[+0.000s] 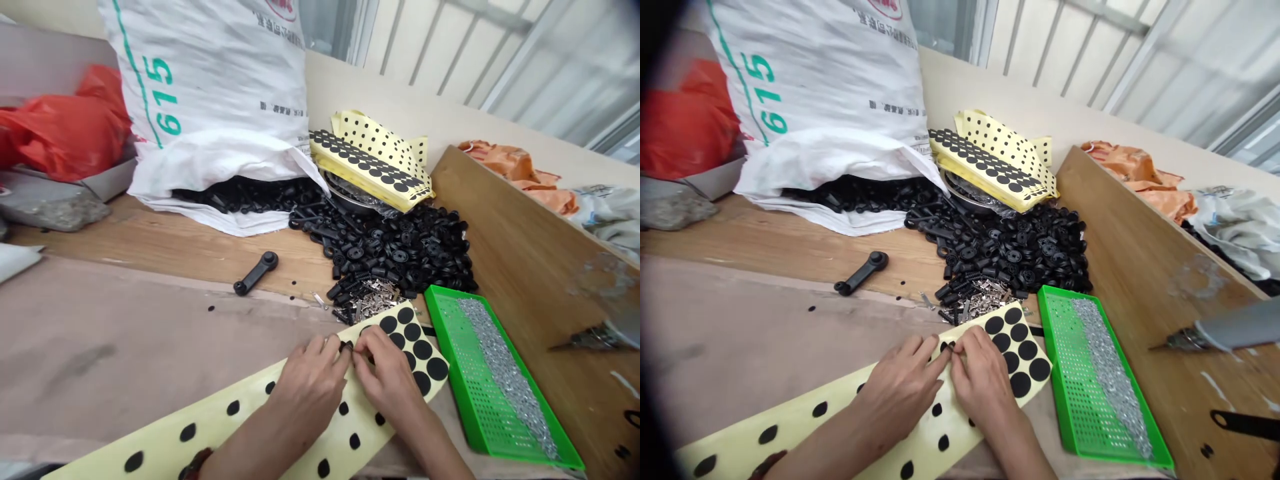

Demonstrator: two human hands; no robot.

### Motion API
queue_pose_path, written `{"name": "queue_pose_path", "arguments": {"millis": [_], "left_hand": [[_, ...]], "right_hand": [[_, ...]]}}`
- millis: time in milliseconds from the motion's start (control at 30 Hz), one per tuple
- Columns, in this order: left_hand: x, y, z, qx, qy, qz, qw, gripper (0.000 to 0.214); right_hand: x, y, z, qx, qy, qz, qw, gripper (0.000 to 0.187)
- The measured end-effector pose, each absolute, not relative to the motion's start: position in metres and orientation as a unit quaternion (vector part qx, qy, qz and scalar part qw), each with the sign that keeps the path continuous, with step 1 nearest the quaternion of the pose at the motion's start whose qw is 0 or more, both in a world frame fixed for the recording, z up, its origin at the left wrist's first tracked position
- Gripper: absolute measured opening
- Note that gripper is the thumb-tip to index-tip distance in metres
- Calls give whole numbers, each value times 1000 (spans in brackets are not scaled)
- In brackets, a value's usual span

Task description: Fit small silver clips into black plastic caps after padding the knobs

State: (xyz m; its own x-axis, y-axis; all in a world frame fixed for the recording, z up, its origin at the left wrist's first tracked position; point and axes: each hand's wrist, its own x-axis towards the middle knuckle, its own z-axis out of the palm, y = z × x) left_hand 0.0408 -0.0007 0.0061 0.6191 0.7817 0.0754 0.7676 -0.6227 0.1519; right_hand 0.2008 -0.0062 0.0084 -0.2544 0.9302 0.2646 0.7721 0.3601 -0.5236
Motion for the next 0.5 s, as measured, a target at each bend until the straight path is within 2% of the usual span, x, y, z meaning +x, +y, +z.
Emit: {"name": "queue_pose_path", "arguments": {"millis": [267, 500], "left_hand": [[33, -3, 10, 896, 433, 49, 79, 24], [40, -2, 13, 894, 438, 52, 74, 23]], "right_hand": [[198, -5, -1, -500, -799, 122, 311, 18], [199, -6, 5, -486, -791, 175, 328, 18]]}}
